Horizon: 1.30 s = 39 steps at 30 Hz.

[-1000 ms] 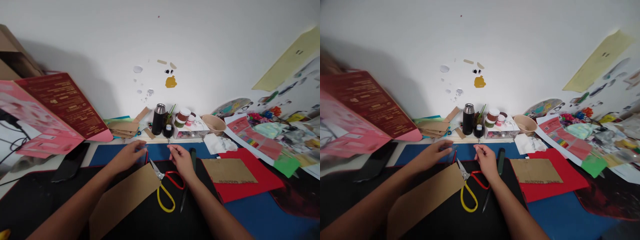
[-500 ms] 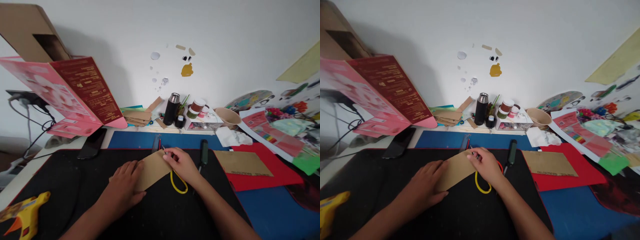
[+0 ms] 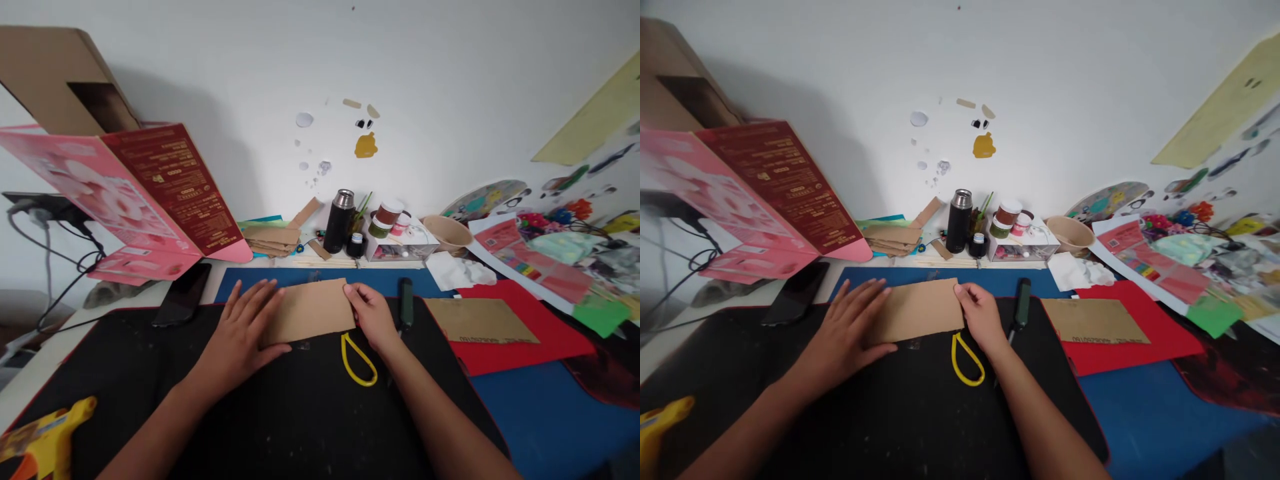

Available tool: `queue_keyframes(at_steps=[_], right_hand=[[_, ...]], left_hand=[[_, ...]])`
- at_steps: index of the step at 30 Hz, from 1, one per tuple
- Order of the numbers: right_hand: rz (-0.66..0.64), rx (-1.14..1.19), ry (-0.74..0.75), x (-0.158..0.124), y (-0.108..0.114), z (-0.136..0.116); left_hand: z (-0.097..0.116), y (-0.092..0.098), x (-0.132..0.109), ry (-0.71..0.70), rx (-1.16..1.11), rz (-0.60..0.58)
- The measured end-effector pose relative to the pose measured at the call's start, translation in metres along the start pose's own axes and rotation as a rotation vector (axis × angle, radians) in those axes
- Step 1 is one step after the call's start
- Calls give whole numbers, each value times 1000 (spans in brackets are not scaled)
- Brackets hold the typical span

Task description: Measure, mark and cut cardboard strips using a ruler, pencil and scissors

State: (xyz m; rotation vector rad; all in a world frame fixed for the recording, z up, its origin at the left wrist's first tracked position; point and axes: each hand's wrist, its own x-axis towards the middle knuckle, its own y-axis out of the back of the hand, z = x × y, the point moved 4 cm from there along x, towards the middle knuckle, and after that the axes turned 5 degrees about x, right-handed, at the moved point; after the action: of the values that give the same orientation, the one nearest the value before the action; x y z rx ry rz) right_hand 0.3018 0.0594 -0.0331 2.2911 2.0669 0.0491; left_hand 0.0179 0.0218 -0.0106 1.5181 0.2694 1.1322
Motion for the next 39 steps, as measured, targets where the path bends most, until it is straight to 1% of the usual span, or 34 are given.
queue_keyframes(at_steps=[1,3,4,5,7,9,11,12,14,15,17,19,21,22,24,26,28,30,33,36,39], right_hand=[[20,1,5,-1,1,3],[60,0,16,-3,3,8],[76,0,20,-4,4,11],[91,0,25,-5,4,13],[111,0,36,-7,4,15],[109,-2,43,-9,2,14],[85,-5,44,-10,-3,12],[69,-8,43,-10,-5,10],[40,-15,45,-11,-8,5],[29,-20,48,-12,-9,2],[13,-34,59,-17,-8,-5],[-10,-77,85,-28,-5,-10],[-72,-176,132,-44,-4,-12],[-114,-233,149,-54,-4,-11],[-243,-354,205,-75,-8,-6],[-359,-507,306,-93,-11,1],[-383,-644,393,-101,-10,7],[-386,-760,448,-100,-7,13],[-343,-855,447,-86,1,17],[-227,-840,362,-69,12,14],[-135,-742,255,-59,16,5]], left_hand=[[-5,3,-2,87,-44,65],[-20,9,-8,345,-150,206],[-27,9,-11,487,-240,248],[-32,8,-15,622,-364,260],[-38,-1,-19,837,-677,214],[-38,-11,-21,1001,-955,153],[-36,-18,-22,1131,-1108,141],[-36,-19,-22,1169,-1156,136],[-38,-19,-22,1204,-1214,159],[-41,-17,-22,1213,-1221,191],[-49,-12,-24,1247,-1205,290],[-57,-8,-27,1290,-1193,378],[-62,-7,-28,1322,-1193,427],[-63,-7,-29,1333,-1197,439],[-62,-8,-29,1349,-1206,451],[-60,-9,-29,1359,-1218,449],[-58,-10,-29,1364,-1229,443],[-57,-8,-28,1368,-1237,443],[-58,-6,-28,1374,-1246,457],[-59,-6,-29,1374,-1263,467],[-61,-8,-30,1373,-1272,477]])
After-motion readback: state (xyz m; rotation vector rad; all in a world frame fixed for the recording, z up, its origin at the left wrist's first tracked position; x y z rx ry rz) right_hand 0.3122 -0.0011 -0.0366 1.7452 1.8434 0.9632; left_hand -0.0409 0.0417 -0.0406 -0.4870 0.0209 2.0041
